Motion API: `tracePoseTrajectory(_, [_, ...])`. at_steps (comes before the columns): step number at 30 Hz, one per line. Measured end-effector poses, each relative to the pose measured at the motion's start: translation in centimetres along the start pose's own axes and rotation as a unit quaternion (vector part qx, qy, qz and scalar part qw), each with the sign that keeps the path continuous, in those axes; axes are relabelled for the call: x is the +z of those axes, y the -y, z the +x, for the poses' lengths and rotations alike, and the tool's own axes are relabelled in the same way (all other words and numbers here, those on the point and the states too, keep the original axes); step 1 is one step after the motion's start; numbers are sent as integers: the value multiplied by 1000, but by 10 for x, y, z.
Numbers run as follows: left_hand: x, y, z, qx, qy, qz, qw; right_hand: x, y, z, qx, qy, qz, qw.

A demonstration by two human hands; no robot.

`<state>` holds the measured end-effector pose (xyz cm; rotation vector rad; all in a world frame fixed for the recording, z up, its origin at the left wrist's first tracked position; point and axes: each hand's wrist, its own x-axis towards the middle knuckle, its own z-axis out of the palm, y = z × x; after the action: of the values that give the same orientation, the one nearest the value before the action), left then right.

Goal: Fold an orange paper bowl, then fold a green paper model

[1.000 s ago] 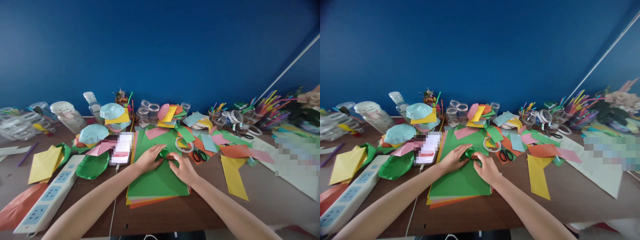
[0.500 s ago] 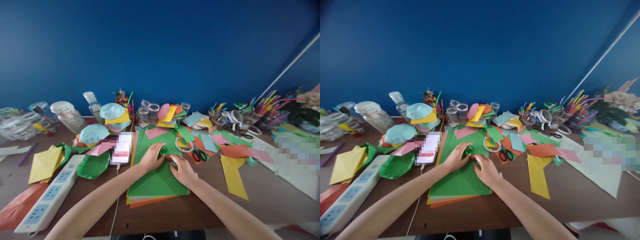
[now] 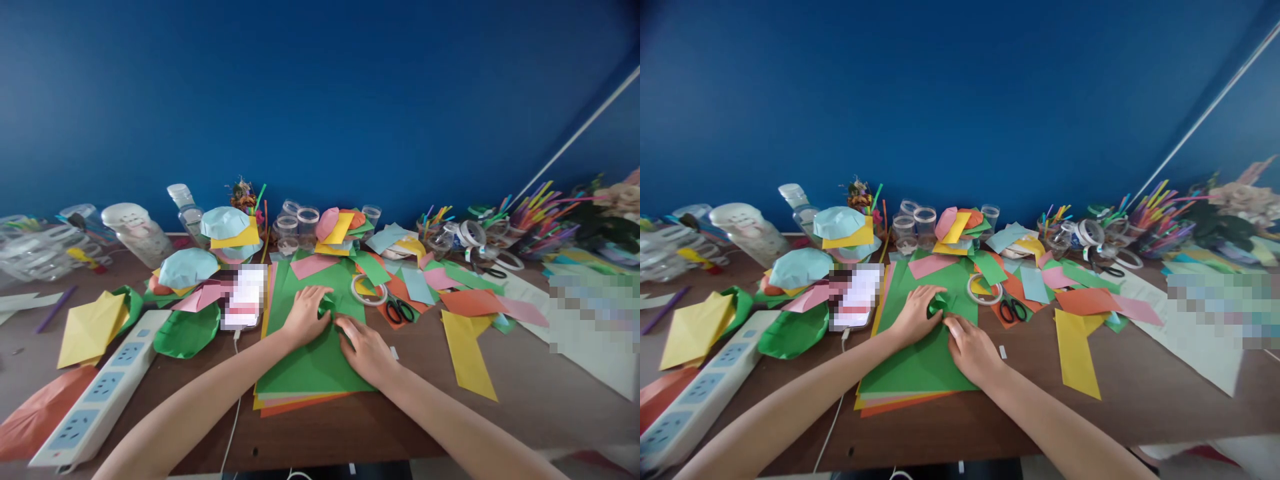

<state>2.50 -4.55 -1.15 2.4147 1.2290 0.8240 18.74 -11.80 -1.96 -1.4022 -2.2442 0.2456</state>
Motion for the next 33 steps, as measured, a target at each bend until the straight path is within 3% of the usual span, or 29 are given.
tracePoseTrajectory(6, [0,0,0,8,3,5,1000,-1,0,-5,-79,-8,-24,997])
tracePoseTrajectory(33, [10,11,-11,23,47,38,998,-2,2,-7,-63,6,28,998])
